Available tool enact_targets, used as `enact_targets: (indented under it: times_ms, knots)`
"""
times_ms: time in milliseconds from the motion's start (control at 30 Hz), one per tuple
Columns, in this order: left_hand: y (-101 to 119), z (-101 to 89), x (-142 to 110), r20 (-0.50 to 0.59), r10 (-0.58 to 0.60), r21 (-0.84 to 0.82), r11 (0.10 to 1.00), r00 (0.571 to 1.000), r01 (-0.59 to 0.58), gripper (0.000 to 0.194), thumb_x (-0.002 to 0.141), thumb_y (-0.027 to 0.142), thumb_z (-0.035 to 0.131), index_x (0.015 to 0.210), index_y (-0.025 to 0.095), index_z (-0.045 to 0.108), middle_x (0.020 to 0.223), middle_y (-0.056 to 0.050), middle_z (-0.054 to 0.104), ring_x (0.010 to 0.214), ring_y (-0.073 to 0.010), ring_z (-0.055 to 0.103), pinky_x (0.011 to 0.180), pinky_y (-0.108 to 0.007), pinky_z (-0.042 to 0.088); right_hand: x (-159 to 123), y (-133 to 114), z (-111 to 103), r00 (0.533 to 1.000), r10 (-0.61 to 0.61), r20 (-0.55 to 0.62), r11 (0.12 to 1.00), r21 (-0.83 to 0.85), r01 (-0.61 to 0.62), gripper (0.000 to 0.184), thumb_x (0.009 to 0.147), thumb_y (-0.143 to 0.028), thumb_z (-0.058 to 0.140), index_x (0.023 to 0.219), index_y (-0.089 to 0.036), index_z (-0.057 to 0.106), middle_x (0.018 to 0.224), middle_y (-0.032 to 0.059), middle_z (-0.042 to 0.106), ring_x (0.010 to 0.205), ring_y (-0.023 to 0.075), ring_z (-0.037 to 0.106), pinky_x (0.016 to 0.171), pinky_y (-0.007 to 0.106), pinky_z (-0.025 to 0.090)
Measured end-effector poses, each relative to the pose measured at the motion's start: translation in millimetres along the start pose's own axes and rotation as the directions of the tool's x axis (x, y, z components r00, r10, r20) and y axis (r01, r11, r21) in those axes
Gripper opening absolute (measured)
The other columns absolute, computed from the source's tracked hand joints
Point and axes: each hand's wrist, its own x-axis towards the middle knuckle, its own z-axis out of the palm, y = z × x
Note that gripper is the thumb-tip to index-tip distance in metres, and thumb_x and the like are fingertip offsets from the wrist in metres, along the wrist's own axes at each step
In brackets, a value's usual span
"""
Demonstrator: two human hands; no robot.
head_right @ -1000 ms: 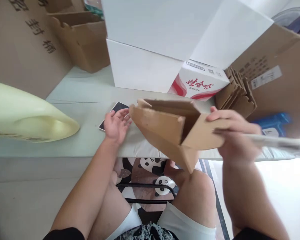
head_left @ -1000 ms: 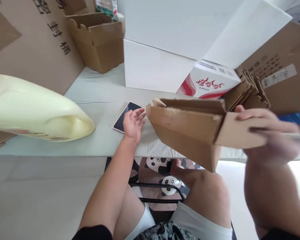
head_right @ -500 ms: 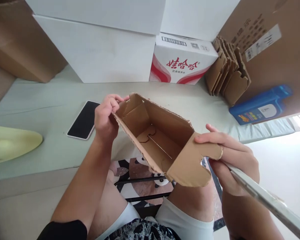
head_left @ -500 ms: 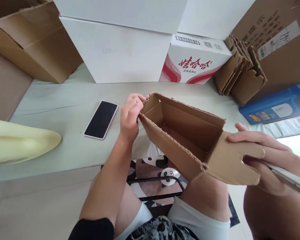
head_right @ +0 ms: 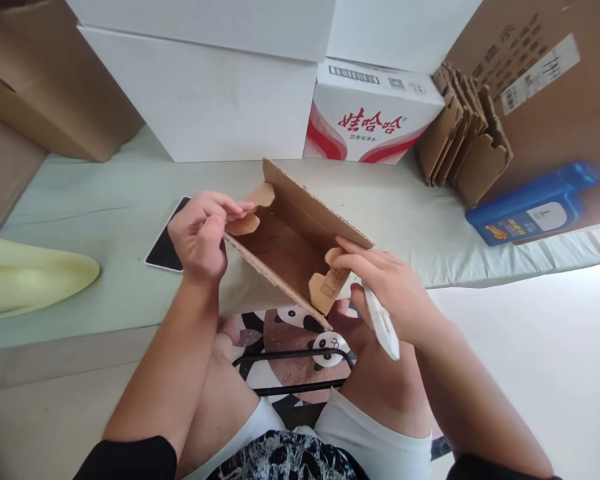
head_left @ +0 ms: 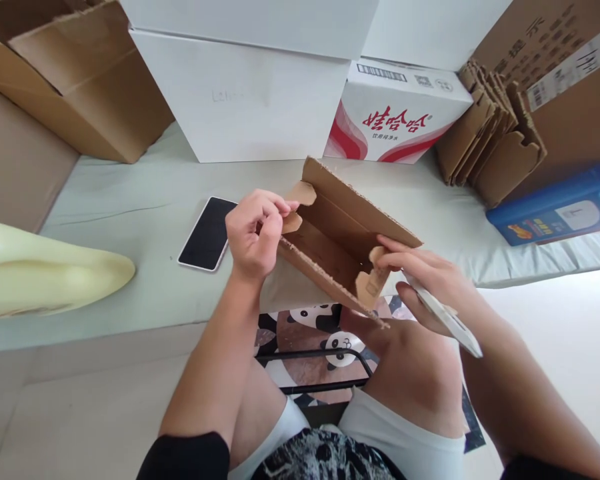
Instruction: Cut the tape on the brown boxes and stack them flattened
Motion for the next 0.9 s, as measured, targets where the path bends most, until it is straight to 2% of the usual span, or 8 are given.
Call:
enact_targets:
  times_ms: [133, 233, 300, 367, 400, 567, 733, 900]
  knots:
    - [-17.2, -6.6, -6.7, 0.045, -0.054, 0.177, 0.983, 0.998, 0.045, 0.034, 0.093, 0.056, 0.070, 0.105, 0.025, 0.060, 0.096, -0.002, 0.071, 0.097, -0.0189, 0.074, 0.088, -0.034, 0.059, 12.5, 3.7, 1.6, 0.996, -0.088, 0.019, 0.996, -0.016, 0.089, 0.043, 0.090, -0.017, 0.050, 0.129, -0.025, 0.063, 0.148, 0.0101, 0.064, 0.112, 0.0321, 0.075, 0.084, 0.048, 0.062]
    - [-24.0, -8.8, -12.0, 0.090, -0.147, 0.323, 0.940, 0.985, 0.110, 0.049, 0.090, 0.064, 0.070, 0.113, 0.023, 0.060, 0.100, -0.004, 0.071, 0.098, -0.0207, 0.072, 0.086, -0.034, 0.058, 11.1, 8.4, -1.4, 0.979, 0.042, -0.200, 0.983, 0.185, -0.005, 0.038, 0.087, -0.007, 0.047, 0.108, -0.028, 0.071, 0.110, 0.0020, 0.079, 0.093, 0.0229, 0.077, 0.074, 0.038, 0.059]
    - [-25.2, -7.5, -14.6, 0.073, -0.150, 0.383, 0.917, 0.986, 0.112, 0.052, 0.090, 0.066, 0.068, 0.118, 0.022, 0.060, 0.105, -0.005, 0.070, 0.098, -0.0209, 0.071, 0.086, -0.034, 0.058, 12.6, 12.4, -0.2, 0.860, 0.235, -0.452, 0.943, 0.322, -0.088, 0.037, 0.085, -0.002, 0.047, 0.093, -0.029, 0.072, 0.087, -0.0009, 0.076, 0.078, 0.0185, 0.073, 0.068, 0.033, 0.056]
    - [-26.0, -4.7, -16.4, 0.057, -0.100, 0.427, 0.902, 0.993, 0.066, 0.054, 0.091, 0.065, 0.068, 0.125, 0.024, 0.060, 0.110, -0.006, 0.070, 0.100, -0.0209, 0.070, 0.089, -0.035, 0.058, 19.7, 16.9, 5.4, 0.738, 0.336, -0.585, 0.919, 0.374, -0.121, 0.037, 0.082, 0.000, 0.051, 0.093, -0.028, 0.074, 0.094, 0.0003, 0.077, 0.086, 0.0204, 0.074, 0.075, 0.035, 0.058]
    - [-26.7, -3.2, -17.1, 0.053, -0.072, 0.449, 0.893, 0.996, 0.041, 0.054, 0.091, 0.064, 0.068, 0.127, 0.025, 0.059, 0.112, -0.006, 0.069, 0.101, -0.0210, 0.070, 0.090, -0.036, 0.058, 24.8, 19.3, 9.5, 0.737, 0.332, -0.589, 0.918, 0.383, -0.107, 0.038, 0.081, 0.000, 0.052, 0.095, -0.027, 0.074, 0.102, 0.0013, 0.078, 0.094, 0.0221, 0.075, 0.082, 0.037, 0.059]
    - [-31.6, 0.0, -20.0, 0.043, -0.007, 0.510, 0.860, 0.999, -0.016, 0.050, 0.095, 0.062, 0.063, 0.132, 0.028, 0.056, 0.120, -0.007, 0.067, 0.107, -0.0225, 0.069, 0.096, -0.040, 0.058, 44.3, 29.5, 33.2, 0.929, -0.034, -0.367, 0.880, 0.429, 0.202, 0.034, 0.085, -0.001, 0.052, 0.092, -0.027, 0.072, 0.094, -0.0021, 0.080, 0.102, 0.0216, 0.076, 0.097, 0.042, 0.058]
    - [-27.1, -4.4, -16.7, 0.139, -0.007, 0.605, 0.792, 0.990, -0.079, 0.035, 0.102, 0.052, 0.051, 0.121, 0.029, 0.069, 0.128, -0.007, 0.065, 0.120, -0.0251, 0.065, 0.109, -0.047, 0.053, 39.5, 28.3, 44.5, 0.949, -0.025, -0.314, 0.881, 0.442, 0.169, 0.028, 0.087, -0.002, 0.055, 0.090, -0.027, 0.067, 0.096, -0.0046, 0.080, 0.116, 0.0218, 0.072, 0.114, 0.049, 0.046]
    - [-19.1, -9.1, -12.0, 0.270, -0.036, 0.580, 0.804, 0.962, -0.133, 0.034, 0.103, 0.034, 0.047, 0.109, 0.030, 0.081, 0.125, -0.005, 0.071, 0.116, -0.0268, 0.065, 0.109, -0.048, 0.051, 40.1, 20.9, 48.0, 0.910, 0.059, -0.411, 0.868, 0.471, 0.157, 0.020, 0.094, -0.011, 0.053, 0.093, -0.027, 0.065, 0.105, 0.0003, 0.078, 0.116, 0.0231, 0.071, 0.107, 0.047, 0.052]
